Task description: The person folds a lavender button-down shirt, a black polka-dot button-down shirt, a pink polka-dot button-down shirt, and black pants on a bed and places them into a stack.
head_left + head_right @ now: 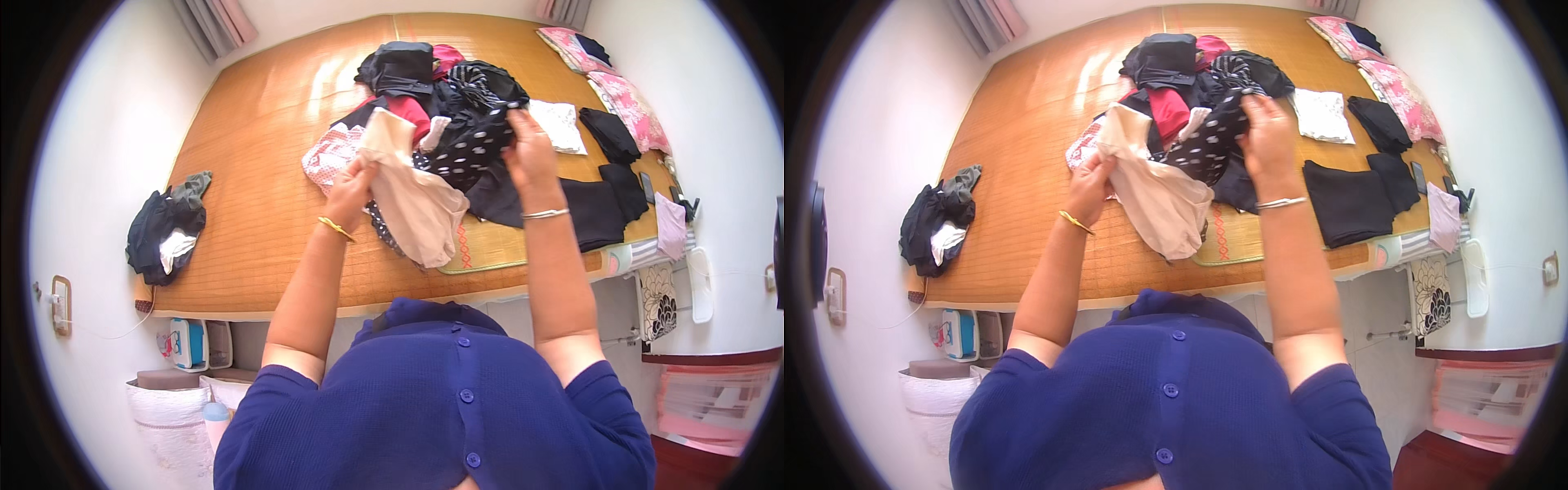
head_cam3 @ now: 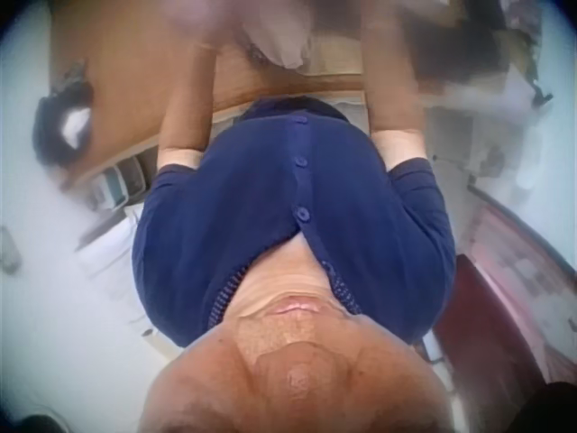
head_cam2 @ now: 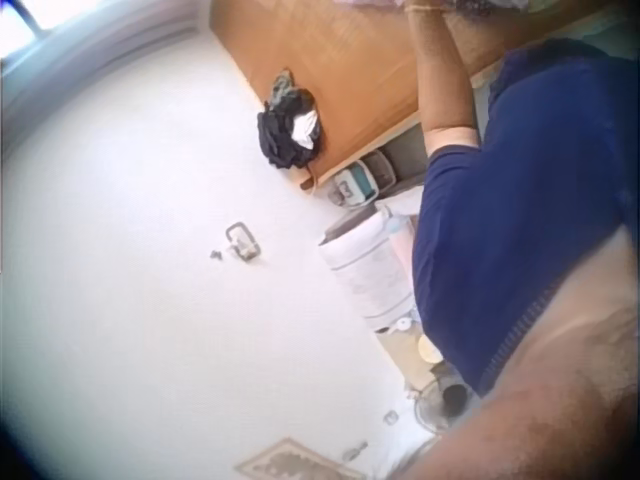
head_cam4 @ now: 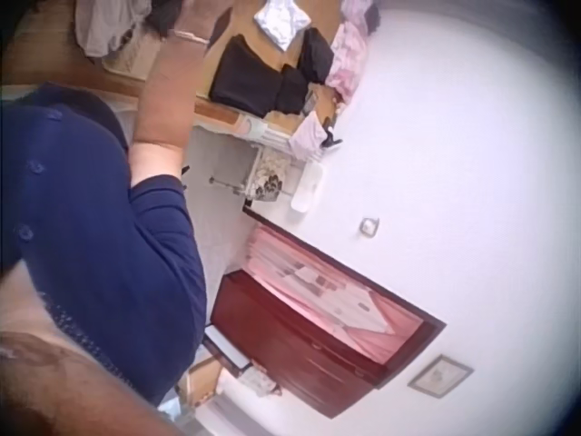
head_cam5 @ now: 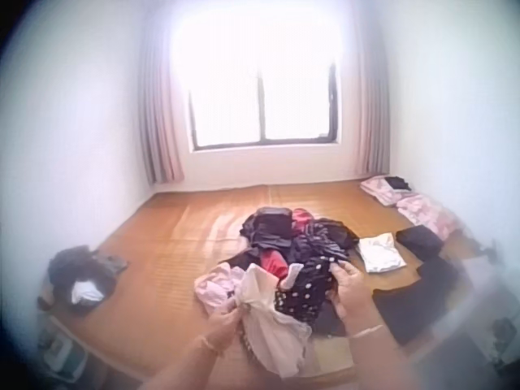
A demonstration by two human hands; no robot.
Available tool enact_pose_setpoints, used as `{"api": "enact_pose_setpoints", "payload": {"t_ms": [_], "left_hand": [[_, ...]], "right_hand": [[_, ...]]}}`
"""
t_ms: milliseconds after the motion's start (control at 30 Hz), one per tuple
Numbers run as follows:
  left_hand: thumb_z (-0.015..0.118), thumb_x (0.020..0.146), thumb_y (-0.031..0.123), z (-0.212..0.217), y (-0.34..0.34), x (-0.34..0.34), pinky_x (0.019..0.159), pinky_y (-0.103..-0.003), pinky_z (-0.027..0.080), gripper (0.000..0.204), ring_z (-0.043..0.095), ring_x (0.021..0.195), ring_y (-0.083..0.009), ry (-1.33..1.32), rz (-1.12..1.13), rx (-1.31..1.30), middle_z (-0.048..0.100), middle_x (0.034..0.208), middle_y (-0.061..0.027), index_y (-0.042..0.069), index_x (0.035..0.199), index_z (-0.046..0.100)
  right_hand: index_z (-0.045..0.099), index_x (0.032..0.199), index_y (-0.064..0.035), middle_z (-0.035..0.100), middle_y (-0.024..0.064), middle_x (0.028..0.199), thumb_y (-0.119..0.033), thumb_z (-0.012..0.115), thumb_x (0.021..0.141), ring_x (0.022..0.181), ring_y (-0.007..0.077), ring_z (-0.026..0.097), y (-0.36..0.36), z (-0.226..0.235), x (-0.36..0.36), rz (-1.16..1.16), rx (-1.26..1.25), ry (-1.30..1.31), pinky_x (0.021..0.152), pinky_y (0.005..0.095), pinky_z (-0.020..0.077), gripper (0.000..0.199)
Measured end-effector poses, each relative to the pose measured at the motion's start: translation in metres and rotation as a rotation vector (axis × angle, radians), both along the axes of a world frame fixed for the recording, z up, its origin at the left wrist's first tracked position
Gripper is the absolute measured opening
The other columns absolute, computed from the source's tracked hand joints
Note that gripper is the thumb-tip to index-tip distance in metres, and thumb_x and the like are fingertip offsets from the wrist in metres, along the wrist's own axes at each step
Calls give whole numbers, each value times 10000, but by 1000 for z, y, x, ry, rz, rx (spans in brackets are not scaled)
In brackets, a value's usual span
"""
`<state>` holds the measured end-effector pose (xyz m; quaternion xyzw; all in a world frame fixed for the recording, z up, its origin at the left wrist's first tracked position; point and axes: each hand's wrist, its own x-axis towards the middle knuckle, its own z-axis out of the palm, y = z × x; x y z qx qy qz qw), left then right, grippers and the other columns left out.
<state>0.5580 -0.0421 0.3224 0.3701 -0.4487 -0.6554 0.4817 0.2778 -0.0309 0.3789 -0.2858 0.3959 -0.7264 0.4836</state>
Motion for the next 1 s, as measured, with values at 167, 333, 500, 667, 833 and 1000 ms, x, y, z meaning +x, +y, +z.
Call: {"api": "enact_pose_setpoints", "payload": {"t_ms": [167, 333, 500, 667, 833, 1000], "left_hand": [[583, 893, 202, -39, -81, 109, 711, -249, 477, 244, 583, 778, -104, -350, 198, -213, 638, 906, -6, 43, 1075, 616], [678, 768, 337, -59, -86, 91, 954, -393, 412, 602, 486, 1147, -359, -1412, 359, -714, 492, 1244, -254, 14, 1240, 490], [813, 642, 245, -53, -41, -4, 1028, -349, 356, 925, 420, 1228, -314, -654, -158, -472, 400, 1332, -221, 17, 1378, 300], [564, 721, -63, -33, -30, -78, 825, -265, 452, 334, 586, 913, -152, -272, -402, -541, 645, 934, -83, 16, 1044, 599], [498, 792, -38, -21, -35, -72, 703, -229, 452, 211, 554, 749, -85, -215, 49, -399, 637, 821, -14, 3, 959, 619], [489, 808, 9, -11, -11, -64, 577, -222, 407, 193, 503, 629, -59, -340, 157, -312, 591, 713, 6, 16, 938, 633]], "right_hand": [[598, 1007, 4, 647, 55, 927, -120, 511, 927, 825, 127, 623, -1, 62, -3, 77, -248, 95, 751, 251, 506, 171], [603, 969, -1, 648, 33, 899, -136, 529, 917, 764, 113, 626, 7, 123, 27, 68, -385, 131, 705, 240, 505, 162], [615, 1042, 0, 671, 108, 956, -173, 494, 930, 833, 200, 663, 46, 163, 19, 211, -454, 59, 740, 315, 556, 239], [608, 1041, 10, 668, 114, 973, -162, 515, 919, 831, 197, 663, 75, 181, -24, 115, -422, 202, 726, 304, 556, 230], [583, 988, 0, 638, 65, 917, -108, 466, 942, 825, 135, 605, 71, 146, -68, -190, -392, 399, 761, 257, 485, 165], [589, 1019, -10, 645, 104, 929, -59, 481, 909, 854, 206, 621, 33, 114, -80, -155, -415, 250, 800, 284, 484, 162]]}}
